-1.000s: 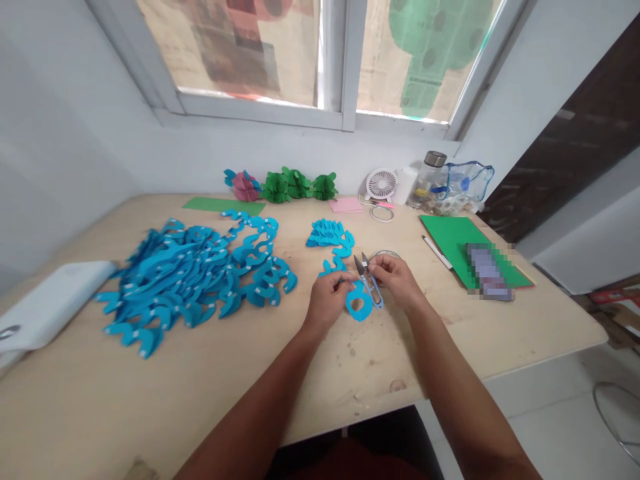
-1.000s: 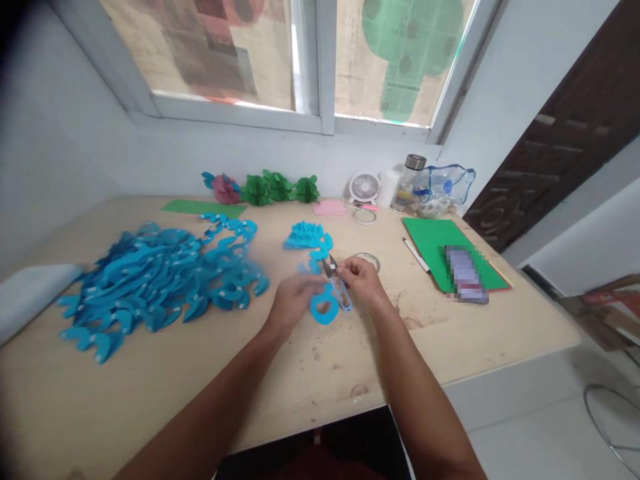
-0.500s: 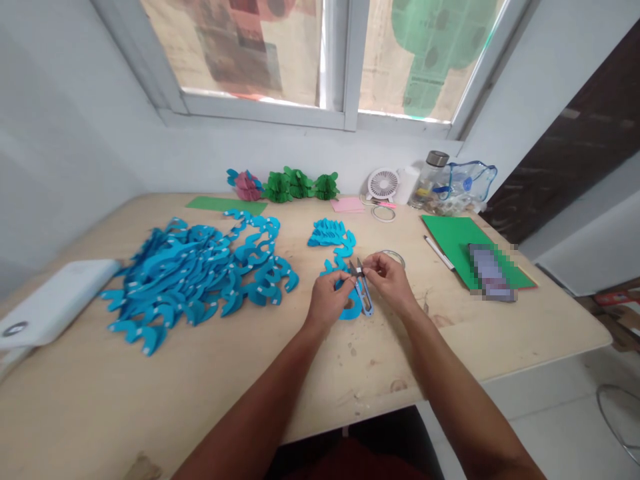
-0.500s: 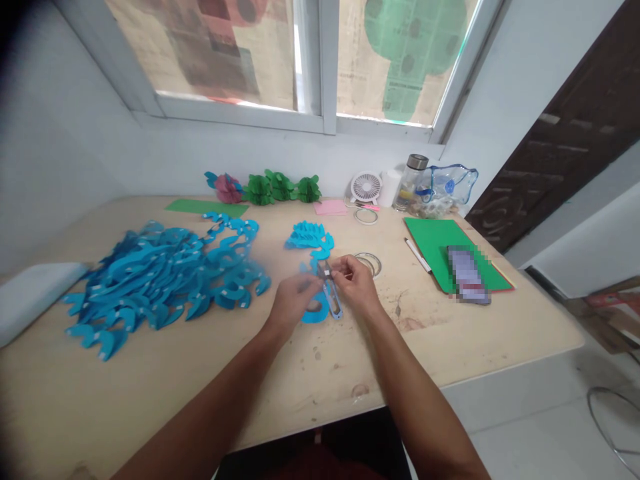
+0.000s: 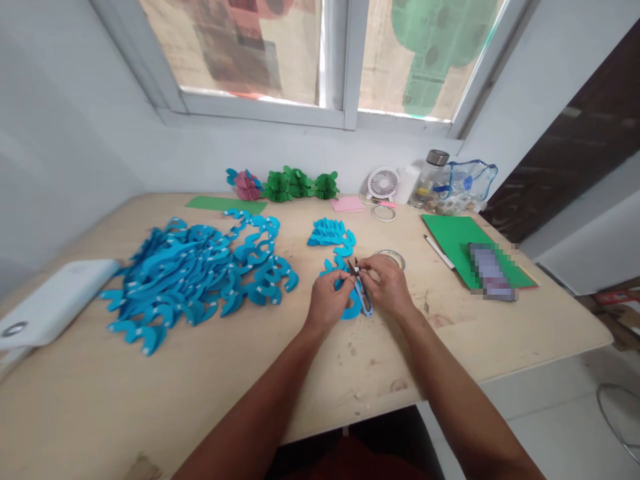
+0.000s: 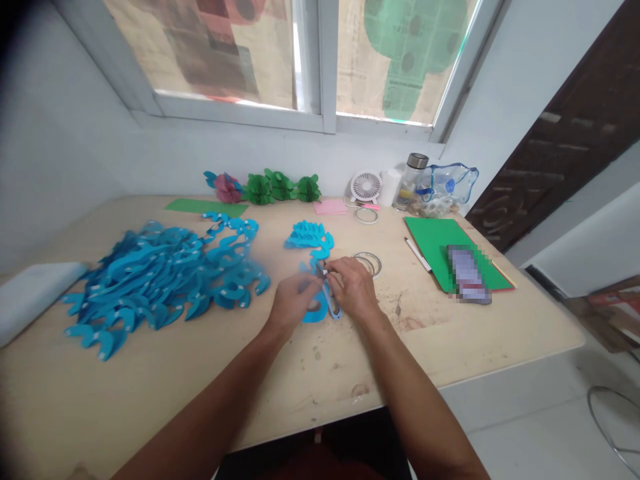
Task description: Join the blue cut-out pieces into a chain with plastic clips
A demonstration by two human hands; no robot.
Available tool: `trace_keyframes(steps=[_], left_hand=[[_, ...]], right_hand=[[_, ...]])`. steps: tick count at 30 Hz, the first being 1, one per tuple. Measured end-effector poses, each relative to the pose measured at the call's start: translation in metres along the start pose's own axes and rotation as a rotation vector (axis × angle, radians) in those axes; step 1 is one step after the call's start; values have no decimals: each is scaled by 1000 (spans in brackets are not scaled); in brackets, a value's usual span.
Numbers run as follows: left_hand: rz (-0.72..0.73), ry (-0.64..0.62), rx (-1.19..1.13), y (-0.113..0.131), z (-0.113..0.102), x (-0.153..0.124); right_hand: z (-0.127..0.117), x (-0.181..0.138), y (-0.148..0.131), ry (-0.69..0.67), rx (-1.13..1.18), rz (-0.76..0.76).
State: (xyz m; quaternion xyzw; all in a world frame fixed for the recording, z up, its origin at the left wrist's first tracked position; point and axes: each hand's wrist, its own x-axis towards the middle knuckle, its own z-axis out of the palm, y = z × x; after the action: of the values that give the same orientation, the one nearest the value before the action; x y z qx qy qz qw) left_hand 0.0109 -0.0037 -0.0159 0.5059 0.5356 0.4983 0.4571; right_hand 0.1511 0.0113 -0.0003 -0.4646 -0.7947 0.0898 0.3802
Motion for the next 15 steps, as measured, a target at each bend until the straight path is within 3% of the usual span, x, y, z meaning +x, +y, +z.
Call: trace_keyframes(steps=[15], left_hand=[[33,65,44,1,-1,0]], right_hand=[[0,2,-2,-30,27,76]])
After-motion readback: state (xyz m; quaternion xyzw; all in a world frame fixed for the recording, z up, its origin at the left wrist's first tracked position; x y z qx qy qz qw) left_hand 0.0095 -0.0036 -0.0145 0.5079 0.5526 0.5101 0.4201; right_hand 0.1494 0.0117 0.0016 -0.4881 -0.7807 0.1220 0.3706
